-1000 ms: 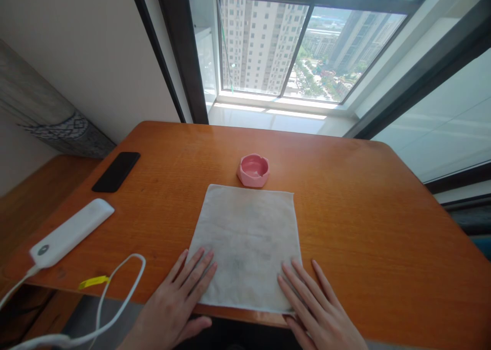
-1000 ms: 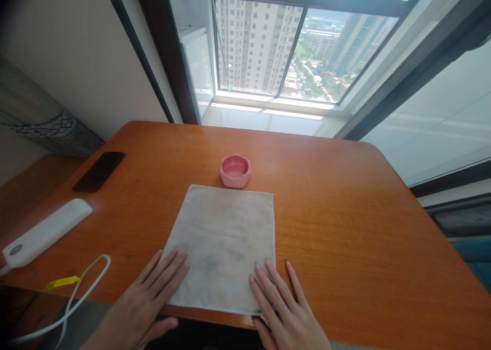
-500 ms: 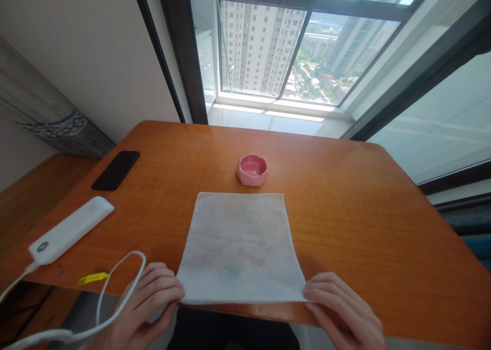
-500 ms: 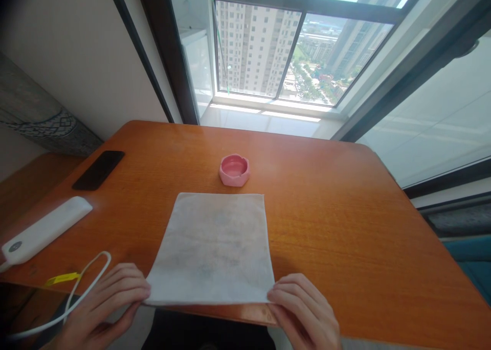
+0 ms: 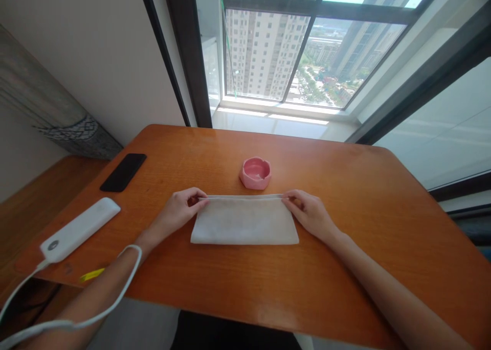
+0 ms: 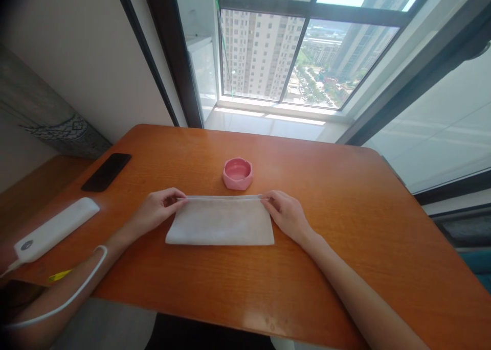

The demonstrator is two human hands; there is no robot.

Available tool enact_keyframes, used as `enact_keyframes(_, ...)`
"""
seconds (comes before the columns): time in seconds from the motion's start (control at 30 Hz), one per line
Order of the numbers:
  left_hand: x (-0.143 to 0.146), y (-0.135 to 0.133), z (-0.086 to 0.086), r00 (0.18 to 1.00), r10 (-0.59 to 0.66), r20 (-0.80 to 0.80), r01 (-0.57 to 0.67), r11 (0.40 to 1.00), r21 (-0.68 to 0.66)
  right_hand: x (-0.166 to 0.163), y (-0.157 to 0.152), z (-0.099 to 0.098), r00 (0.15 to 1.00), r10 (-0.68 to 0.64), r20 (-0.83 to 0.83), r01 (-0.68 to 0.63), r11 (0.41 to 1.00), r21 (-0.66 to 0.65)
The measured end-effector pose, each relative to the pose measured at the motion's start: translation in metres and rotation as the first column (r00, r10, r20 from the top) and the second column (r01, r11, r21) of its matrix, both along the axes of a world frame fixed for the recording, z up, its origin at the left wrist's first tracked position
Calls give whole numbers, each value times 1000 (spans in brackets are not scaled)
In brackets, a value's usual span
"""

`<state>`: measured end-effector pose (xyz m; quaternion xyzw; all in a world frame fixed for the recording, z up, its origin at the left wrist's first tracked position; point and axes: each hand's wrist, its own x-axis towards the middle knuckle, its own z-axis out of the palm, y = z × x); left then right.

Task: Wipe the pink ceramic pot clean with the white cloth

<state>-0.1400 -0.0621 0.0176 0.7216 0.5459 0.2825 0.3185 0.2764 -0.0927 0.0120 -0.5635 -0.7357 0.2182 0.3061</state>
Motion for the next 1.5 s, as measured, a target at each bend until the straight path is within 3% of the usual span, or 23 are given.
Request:
enact_keyframes(0.13, 2, 20, -5, 996, -76, -46, 78, 996, 48, 0, 6, -10, 1000, 2, 20, -2, 1000, 31)
enact_keyframes(0.33, 4, 15, -12, 994, -86, -65, 93, 990, 110, -7, 5, -17, 994, -106, 2, 106, 993, 48)
enact_keyframes(0.73, 3, 15, -12, 992, -70, -100, 83, 987, 136, -11, 8, -17, 985, -167, 50, 167, 986, 10)
enact_keyframes(0.9, 3, 17, -14, 991, -66, -119, 84, 984, 159, -15, 9, -14, 970, -179, 163, 164, 982, 98)
enact_keyframes(1.07, 19, -2, -2, 976, 2, -216, 84, 918, 388, -29, -12, 5, 934, -211, 288, 119, 945, 306)
enact_keyframes(1.17, 49, -31, 5, 941, -74, -329, 221, 873, 435, -55, -33, 16, 931, -96, 352, -37, 935, 352)
enact_keyframes(1.27, 85, -53, -4, 870, -175, -461, 387, 822, 419, -86, -44, 12, 911, 86, 404, -219, 930, 296)
enact_keyframes(1.37, 107, -59, -23, 828, -151, -540, 406, 825, 392, -102, -44, -4, 860, 150, 488, -274, 942, 192)
enact_keyframes(1.5, 104, -53, -40, 798, -134, -588, 399, 848, 348, -94, -41, -20, 834, 164, 527, -257, 960, 108)
